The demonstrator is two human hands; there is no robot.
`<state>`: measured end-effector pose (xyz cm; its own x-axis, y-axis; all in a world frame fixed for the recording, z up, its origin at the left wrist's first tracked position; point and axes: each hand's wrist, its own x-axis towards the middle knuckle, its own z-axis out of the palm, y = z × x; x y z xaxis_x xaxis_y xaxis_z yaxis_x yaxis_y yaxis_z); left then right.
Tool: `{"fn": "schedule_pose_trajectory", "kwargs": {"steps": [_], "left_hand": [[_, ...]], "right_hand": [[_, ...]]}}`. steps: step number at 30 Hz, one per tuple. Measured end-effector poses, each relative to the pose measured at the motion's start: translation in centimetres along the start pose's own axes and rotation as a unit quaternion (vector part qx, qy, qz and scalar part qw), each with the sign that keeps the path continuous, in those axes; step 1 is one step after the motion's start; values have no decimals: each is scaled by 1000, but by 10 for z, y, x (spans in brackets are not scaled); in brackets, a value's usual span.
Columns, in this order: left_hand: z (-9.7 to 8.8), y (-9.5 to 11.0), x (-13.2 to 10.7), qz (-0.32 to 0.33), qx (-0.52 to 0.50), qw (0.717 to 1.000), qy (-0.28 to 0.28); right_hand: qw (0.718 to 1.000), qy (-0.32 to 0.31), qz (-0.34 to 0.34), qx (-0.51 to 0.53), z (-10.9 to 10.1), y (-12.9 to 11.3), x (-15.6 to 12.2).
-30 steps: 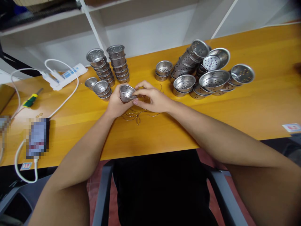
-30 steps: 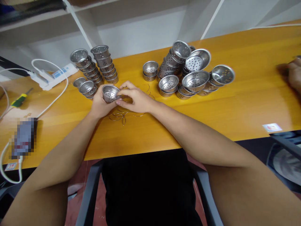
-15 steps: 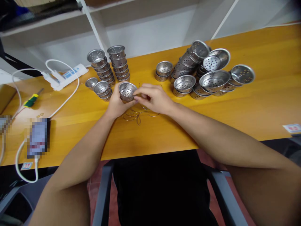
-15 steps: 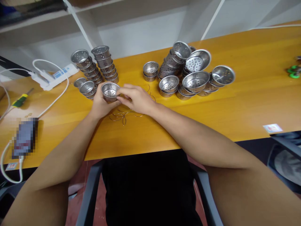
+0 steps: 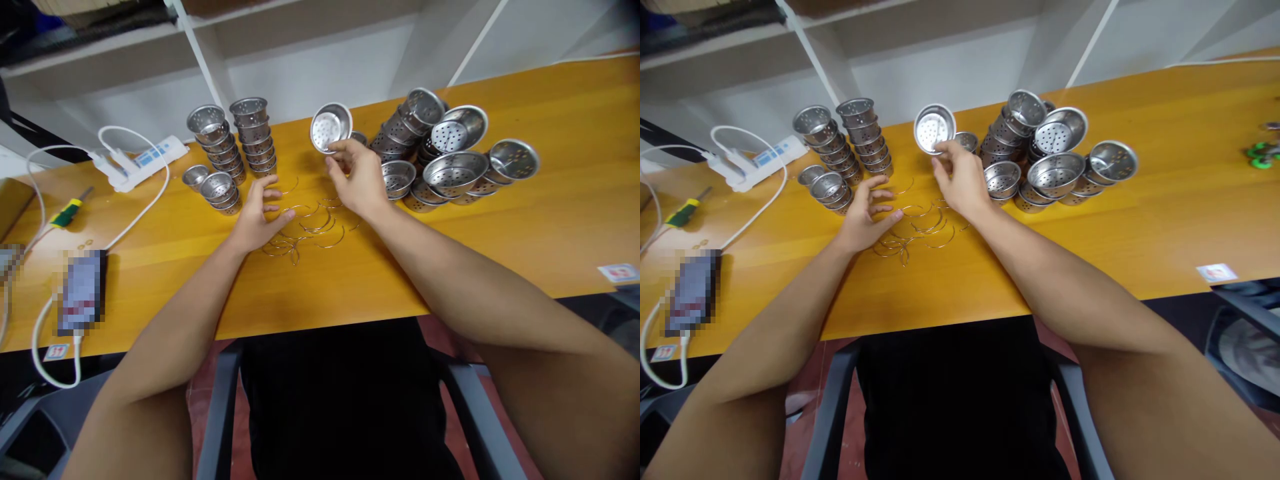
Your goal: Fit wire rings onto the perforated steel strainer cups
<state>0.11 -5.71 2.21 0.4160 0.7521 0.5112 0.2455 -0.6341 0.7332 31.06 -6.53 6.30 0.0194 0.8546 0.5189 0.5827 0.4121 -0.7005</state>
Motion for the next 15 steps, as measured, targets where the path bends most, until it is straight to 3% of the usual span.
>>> {"fn": "schedule_pose_trajectory", "kwargs": {"steps": [4,10,15], "left_hand": [[-1,11,1,-26,2,1000,-1],[-3,14,2,-14,16,1000,-10],[-3,13,1,0,13,1000,-10]], "right_hand": [[999,2,39,0,5,18,5],[998,11,66,8,16,33,8],[997,-19,71,9,17,40,8]]}}
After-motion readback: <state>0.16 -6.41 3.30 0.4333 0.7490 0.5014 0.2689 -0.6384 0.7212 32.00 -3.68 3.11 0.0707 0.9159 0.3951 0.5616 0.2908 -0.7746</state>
